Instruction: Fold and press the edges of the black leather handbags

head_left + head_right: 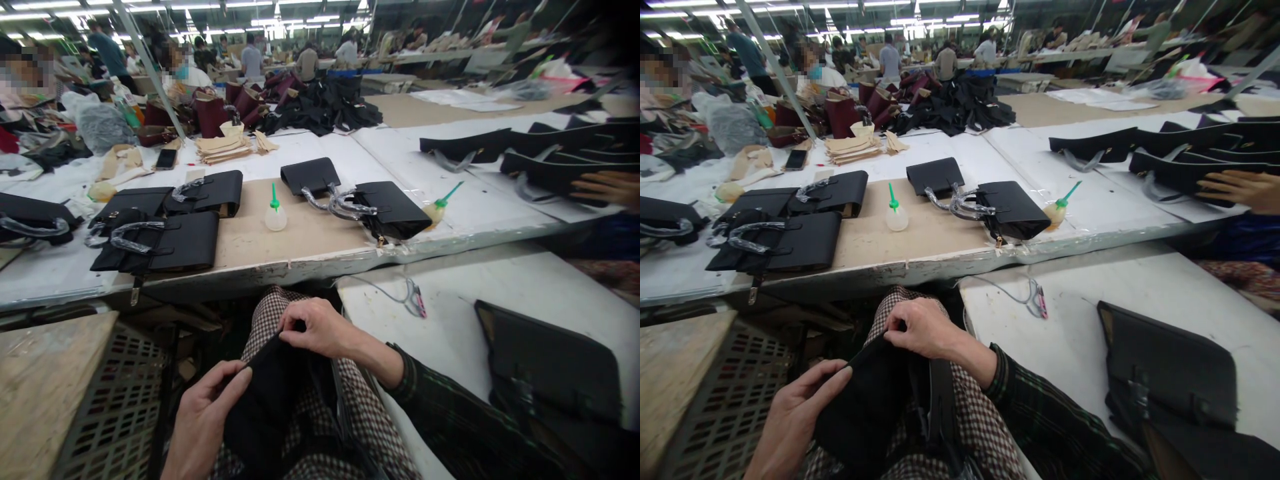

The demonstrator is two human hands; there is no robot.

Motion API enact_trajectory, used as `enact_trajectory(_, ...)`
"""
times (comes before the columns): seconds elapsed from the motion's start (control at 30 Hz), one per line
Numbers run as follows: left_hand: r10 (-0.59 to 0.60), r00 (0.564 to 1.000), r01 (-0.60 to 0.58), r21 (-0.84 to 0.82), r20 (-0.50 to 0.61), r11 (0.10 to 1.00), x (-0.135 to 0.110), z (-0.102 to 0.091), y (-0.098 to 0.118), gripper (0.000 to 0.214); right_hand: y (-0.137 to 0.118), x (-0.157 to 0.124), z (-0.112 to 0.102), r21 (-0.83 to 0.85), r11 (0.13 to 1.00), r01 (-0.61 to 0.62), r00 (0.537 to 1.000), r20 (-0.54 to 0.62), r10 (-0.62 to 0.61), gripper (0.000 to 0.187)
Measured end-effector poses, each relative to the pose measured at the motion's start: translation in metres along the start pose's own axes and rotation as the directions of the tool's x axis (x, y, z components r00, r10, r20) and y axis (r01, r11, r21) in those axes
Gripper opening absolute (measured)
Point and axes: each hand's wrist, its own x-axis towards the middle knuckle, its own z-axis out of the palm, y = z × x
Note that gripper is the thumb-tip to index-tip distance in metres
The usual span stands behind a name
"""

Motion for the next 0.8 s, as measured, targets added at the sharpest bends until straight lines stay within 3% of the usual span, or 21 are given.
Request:
enact_trajectory(0.1,-0.017,1.000,0.017,-0.020,0.017,1.000,0.003,0.002,0.003,0.041,0.002,-0.001,0.000,-0.001,1.000,-0.008,1.000,0.002,0.008,0.006)
enact_trajectory(0.27,-0.083,0.982,0.099,-0.090,0.169,0.991,0.015,0.000,0.006,0.035,0.001,0.001,0.001,-0.010,1.000,-0.026,0.999,0.018,0.026,0.006)
enact_trajectory(0.33,-0.060,0.970,0.068,-0.025,0.236,0.997,0.022,-0.003,0.009,0.035,-0.002,0.002,0.002,-0.018,0.999,-0.036,0.999,0.013,0.036,0.006)
enact_trajectory(0.43,0.029,0.951,-0.104,0.228,0.308,0.968,0.032,-0.007,0.019,0.037,-0.006,0.003,0.003,-0.031,0.999,-0.045,0.999,0.008,0.045,0.006)
enact_trajectory(0.53,0.184,0.919,-0.354,0.521,0.350,0.777,0.041,-0.002,0.035,0.035,-0.009,0.005,0.004,-0.058,0.997,-0.059,0.998,0.010,0.060,0.006)
enact_trajectory(0.6,0.320,0.856,-0.514,0.606,0.406,0.607,0.047,0.006,0.046,0.025,-0.010,0.007,0.006,-0.074,0.995,-0.072,0.997,-0.004,0.072,0.007)
enact_trajectory(0.67,0.400,0.786,-0.618,0.585,0.471,0.525,0.053,0.015,0.055,0.020,-0.010,0.008,0.006,-0.082,0.993,-0.083,0.996,-0.028,0.081,0.007)
enact_trajectory(0.73,0.391,0.757,-0.648,0.525,0.523,0.552,0.058,0.022,0.059,0.022,-0.008,0.008,0.004,-0.085,0.992,-0.090,0.995,-0.041,0.087,0.006)
enact_trajectory(0.8,0.336,0.769,-0.611,0.471,0.545,0.636,0.062,0.025,0.059,0.030,-0.003,0.006,-0.001,-0.078,0.995,-0.065,0.998,-0.028,0.063,0.006)
